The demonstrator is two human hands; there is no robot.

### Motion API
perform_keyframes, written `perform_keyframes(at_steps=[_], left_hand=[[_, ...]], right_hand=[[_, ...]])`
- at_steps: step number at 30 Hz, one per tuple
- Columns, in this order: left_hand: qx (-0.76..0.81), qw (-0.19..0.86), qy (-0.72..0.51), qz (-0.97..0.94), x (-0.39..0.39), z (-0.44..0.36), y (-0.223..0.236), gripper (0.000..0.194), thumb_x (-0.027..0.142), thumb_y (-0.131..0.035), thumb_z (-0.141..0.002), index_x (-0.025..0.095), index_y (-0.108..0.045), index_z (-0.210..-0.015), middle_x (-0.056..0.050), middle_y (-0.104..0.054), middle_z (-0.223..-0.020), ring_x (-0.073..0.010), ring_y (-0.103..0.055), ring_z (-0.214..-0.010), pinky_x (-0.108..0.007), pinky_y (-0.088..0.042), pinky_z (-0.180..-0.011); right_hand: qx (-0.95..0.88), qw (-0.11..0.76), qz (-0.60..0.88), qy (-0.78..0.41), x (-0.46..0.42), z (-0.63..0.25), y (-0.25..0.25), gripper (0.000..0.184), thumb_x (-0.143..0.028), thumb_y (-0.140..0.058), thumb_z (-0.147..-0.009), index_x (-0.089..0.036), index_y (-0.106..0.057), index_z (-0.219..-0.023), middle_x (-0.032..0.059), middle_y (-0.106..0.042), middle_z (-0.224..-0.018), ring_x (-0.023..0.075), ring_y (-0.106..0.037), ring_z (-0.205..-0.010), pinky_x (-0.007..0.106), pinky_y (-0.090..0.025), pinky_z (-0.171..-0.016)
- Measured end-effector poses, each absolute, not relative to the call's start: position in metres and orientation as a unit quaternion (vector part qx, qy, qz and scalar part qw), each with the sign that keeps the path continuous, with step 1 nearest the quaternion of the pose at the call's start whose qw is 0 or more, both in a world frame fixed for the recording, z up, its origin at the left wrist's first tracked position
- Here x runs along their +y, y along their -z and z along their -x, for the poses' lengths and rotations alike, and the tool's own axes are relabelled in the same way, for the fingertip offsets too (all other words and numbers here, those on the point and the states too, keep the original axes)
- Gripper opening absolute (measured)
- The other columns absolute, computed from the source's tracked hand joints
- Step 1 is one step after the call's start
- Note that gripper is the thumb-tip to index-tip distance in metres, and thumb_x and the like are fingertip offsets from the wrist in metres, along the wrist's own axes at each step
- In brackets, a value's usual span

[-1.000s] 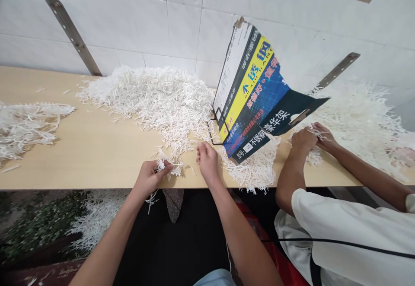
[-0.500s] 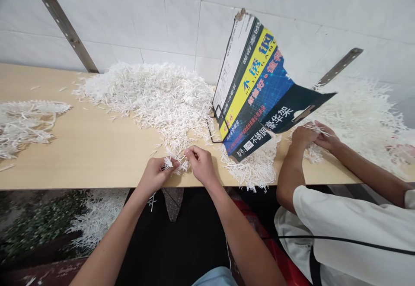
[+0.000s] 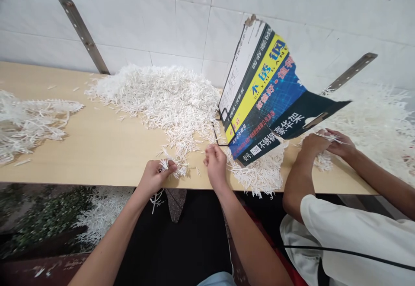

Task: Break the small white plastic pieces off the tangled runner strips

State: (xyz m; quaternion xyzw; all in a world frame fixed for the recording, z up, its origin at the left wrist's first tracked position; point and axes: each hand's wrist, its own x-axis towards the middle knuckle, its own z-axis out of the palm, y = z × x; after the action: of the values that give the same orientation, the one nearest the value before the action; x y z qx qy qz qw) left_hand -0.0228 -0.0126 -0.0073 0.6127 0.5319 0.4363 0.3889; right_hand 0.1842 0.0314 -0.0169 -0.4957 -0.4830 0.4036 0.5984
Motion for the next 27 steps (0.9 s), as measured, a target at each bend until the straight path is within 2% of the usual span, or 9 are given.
perform_keyframes(at_steps=[3, 5, 6, 7, 10, 13, 19, 25, 27], left_hand=[[0.541, 0.384, -0.452, -0.596, -0.012, 0.023, 0.010, 0.031, 0.044, -0.067, -0.085, 0.016, -0.074, -0.075, -0.001, -0.065, -0.064, -0.0161, -0.056, -0.064, -0.027, -0.038, -0.064], [0.545, 0.384, -0.457, -0.589, -0.011, 0.022, 0.011, 0.031, 0.043, -0.067, -0.086, 0.016, -0.073, -0.074, -0.001, -0.065, -0.066, -0.0163, -0.057, -0.066, -0.027, -0.039, -0.066], [0.548, 0.383, -0.459, -0.585, -0.011, 0.022, 0.012, 0.032, 0.044, -0.067, -0.087, 0.016, -0.071, -0.072, -0.001, -0.065, -0.065, -0.0162, -0.056, -0.065, -0.027, -0.040, -0.066], [0.550, 0.382, -0.460, -0.583, -0.011, 0.021, 0.011, 0.033, 0.044, -0.067, -0.088, 0.016, -0.069, -0.070, -0.001, -0.064, -0.064, -0.0161, -0.056, -0.065, -0.027, -0.039, -0.066], [0.553, 0.383, -0.455, -0.584, -0.011, 0.019, 0.009, 0.035, 0.045, -0.066, -0.088, 0.016, -0.068, -0.069, 0.000, -0.063, -0.063, -0.0162, -0.056, -0.064, -0.027, -0.039, -0.065], [0.541, 0.391, -0.427, -0.610, -0.010, 0.013, 0.005, 0.029, 0.041, -0.065, -0.089, 0.017, -0.073, -0.076, -0.001, -0.069, -0.069, -0.0177, -0.060, -0.068, -0.027, -0.041, -0.068], [0.545, 0.360, -0.373, -0.659, -0.006, 0.002, 0.002, 0.028, 0.039, -0.060, -0.092, 0.018, -0.077, -0.085, -0.004, -0.076, -0.077, -0.0201, -0.066, -0.073, -0.028, -0.042, -0.072], [0.537, 0.352, -0.371, -0.670, -0.006, 0.002, 0.004, 0.030, 0.040, -0.060, -0.092, 0.018, -0.076, -0.082, -0.004, -0.076, -0.077, -0.0204, -0.066, -0.073, -0.029, -0.043, -0.072], [0.531, 0.362, -0.394, -0.657, -0.006, 0.006, 0.006, 0.028, 0.039, -0.061, -0.090, 0.017, -0.075, -0.078, -0.003, -0.074, -0.072, -0.0196, -0.064, -0.070, -0.028, -0.041, -0.069]], right_hand=[[-0.612, 0.519, 0.491, -0.339, 0.027, -0.179, 0.009, 0.025, -0.045, -0.063, -0.097, -0.024, -0.071, -0.107, 0.0072, -0.071, -0.106, 0.0207, -0.066, -0.090, 0.031, -0.054, -0.076], [-0.664, 0.498, 0.463, -0.312, 0.022, -0.177, 0.001, 0.028, -0.042, -0.058, -0.100, -0.025, -0.073, -0.117, 0.0084, -0.070, -0.123, 0.0243, -0.064, -0.114, 0.036, -0.051, -0.095], [-0.680, 0.486, 0.450, -0.315, 0.020, -0.176, -0.002, 0.029, -0.041, -0.055, -0.102, -0.026, -0.073, -0.118, 0.0080, -0.070, -0.124, 0.0244, -0.064, -0.117, 0.036, -0.050, -0.097], [-0.693, 0.469, 0.441, -0.325, 0.019, -0.175, -0.004, 0.029, -0.041, -0.054, -0.103, -0.025, -0.075, -0.115, 0.0076, -0.072, -0.120, 0.0240, -0.065, -0.113, 0.035, -0.051, -0.094], [-0.709, 0.414, 0.448, -0.354, 0.016, -0.176, -0.003, 0.026, -0.041, -0.060, -0.099, -0.022, -0.077, -0.096, 0.0047, -0.074, -0.089, 0.0206, -0.068, -0.083, 0.030, -0.049, -0.073], [-0.670, 0.441, 0.487, -0.347, 0.017, -0.178, 0.004, 0.027, -0.040, -0.063, -0.096, -0.019, -0.074, -0.081, 0.0021, -0.068, -0.071, 0.0180, -0.062, -0.068, 0.028, -0.044, -0.064], [-0.593, 0.512, 0.529, -0.326, 0.018, -0.181, 0.013, 0.028, -0.040, -0.064, -0.092, -0.018, -0.071, -0.077, 0.0005, -0.061, -0.065, 0.0157, -0.053, -0.060, 0.027, -0.038, -0.056], [-0.573, 0.529, 0.534, -0.327, 0.016, -0.182, 0.016, 0.032, -0.044, -0.065, -0.092, -0.019, -0.067, -0.072, -0.0016, -0.051, -0.058, 0.0138, -0.045, -0.055, 0.027, -0.034, -0.053], [-0.536, 0.565, 0.526, -0.341, 0.019, -0.184, 0.018, 0.032, -0.047, -0.065, -0.092, -0.020, -0.064, -0.073, -0.0016, -0.052, -0.061, 0.0131, -0.043, -0.054, 0.026, -0.034, -0.051]])
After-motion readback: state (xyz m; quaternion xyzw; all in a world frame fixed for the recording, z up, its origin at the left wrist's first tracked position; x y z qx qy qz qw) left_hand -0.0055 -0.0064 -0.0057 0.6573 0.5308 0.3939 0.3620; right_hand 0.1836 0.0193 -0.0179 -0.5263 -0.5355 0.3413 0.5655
